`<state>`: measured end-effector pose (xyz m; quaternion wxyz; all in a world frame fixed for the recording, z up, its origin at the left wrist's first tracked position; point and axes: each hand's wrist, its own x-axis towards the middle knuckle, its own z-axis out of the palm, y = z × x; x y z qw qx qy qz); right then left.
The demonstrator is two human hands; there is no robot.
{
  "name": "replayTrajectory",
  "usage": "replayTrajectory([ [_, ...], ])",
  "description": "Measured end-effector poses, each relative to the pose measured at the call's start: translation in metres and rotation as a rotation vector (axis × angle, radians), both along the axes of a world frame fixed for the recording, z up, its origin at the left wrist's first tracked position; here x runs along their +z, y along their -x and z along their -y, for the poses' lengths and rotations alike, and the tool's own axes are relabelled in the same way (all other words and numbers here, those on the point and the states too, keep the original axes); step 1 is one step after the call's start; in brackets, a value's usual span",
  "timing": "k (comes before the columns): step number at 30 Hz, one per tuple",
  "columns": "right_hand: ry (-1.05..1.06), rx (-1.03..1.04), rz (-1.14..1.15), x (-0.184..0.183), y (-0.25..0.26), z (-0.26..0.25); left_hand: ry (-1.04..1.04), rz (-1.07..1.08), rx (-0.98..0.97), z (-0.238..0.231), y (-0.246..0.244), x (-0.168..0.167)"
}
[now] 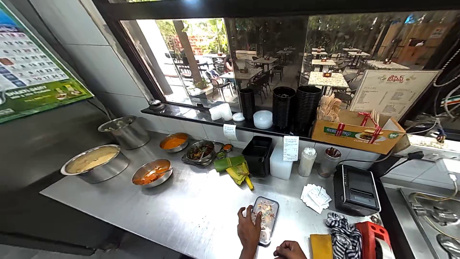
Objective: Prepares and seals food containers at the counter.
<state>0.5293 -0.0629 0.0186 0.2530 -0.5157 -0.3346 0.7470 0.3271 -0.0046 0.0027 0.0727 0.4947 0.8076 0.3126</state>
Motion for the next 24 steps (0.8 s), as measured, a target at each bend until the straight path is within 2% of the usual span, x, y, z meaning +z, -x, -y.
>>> replayTrajectory([
  [5,-0.002,-0.021,-0.048,-0.001,-0.003,0.007,0.123,0.061,-0.065,0.012,-0.006,0.014],
  [11,-0.007,-0.028,-0.048,-0.008,-0.004,0.007,0.125,-0.025,-0.131,0.029,-0.012,0.005],
  [24,-0.004,0.007,-0.047,-0.005,-0.010,0.011,0.378,-0.091,-0.215,0.038,-0.006,0.023],
])
